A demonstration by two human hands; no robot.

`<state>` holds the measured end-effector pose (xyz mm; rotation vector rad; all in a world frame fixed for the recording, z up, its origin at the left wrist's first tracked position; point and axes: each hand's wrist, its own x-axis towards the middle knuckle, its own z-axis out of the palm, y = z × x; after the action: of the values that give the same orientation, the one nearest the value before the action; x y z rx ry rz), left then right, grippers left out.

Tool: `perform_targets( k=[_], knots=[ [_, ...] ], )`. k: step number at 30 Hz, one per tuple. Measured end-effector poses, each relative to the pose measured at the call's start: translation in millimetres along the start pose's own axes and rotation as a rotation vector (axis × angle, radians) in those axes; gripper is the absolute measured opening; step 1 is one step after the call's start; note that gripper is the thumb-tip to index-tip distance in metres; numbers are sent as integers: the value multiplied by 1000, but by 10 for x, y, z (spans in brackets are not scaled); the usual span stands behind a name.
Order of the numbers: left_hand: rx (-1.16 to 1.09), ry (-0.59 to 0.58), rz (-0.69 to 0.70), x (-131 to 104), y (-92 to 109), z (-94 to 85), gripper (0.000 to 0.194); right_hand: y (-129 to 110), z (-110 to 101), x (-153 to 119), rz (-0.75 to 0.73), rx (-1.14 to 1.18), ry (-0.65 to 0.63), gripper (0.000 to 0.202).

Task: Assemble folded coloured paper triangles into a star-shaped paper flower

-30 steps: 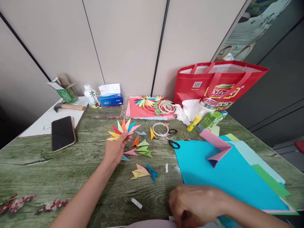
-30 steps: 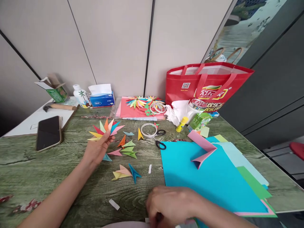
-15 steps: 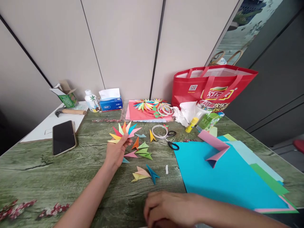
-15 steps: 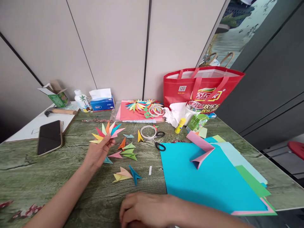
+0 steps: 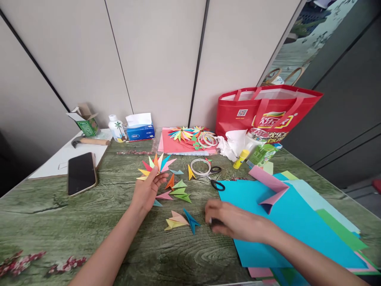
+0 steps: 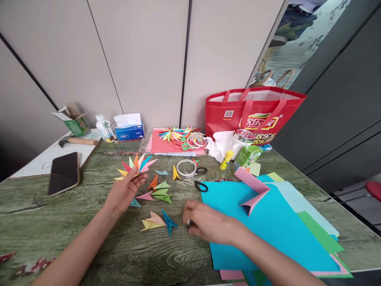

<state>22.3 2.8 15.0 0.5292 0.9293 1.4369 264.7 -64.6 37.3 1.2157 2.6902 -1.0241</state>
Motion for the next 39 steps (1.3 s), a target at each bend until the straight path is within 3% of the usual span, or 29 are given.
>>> perform_targets(
  k=[3,4,5,6,9,10,14,16,22,25,28,30,35,39],
  knots=[
    [10,38,-10,6,39,14,5,14,-40,-32,-85,250,-631,15],
    [13,41,-13,3,44,21,4,9,-68,-30,-81,337,-731,14],
    [15,37,-18,0,45,27,4,-4,-100,-8,-64,381,-713,14],
    [16,33,-26,-4,41,30,4,-27,-130,35,-30,373,-585,13],
    [9,8,-40,-9,16,26,6,-157,-160,259,67,42,39,13],
    [-2,-2,-37,-9,10,20,7,-213,-141,341,104,-33,116,14],
    [-67,-62,-17,-9,17,4,13,-394,10,536,193,-155,24,32],
    [-79,-97,-21,-17,30,8,17,-426,36,551,182,-163,-7,29],
    [4,-165,4,-68,41,23,21,-475,-171,594,262,-438,-86,24],
    [51,-173,-14,-95,40,27,30,-513,-171,656,102,-459,-29,15],
    [69,-175,-24,-110,37,34,35,-502,-29,727,-127,-411,-9,24],
    [63,-184,-16,-108,33,37,35,-469,89,775,-196,-430,0,30],
    [33,-189,10,-63,32,24,16,-420,173,846,-195,-444,47,15],
    [10,-168,2,-45,36,24,12,-394,-103,838,-82,-302,102,22]
  ],
)
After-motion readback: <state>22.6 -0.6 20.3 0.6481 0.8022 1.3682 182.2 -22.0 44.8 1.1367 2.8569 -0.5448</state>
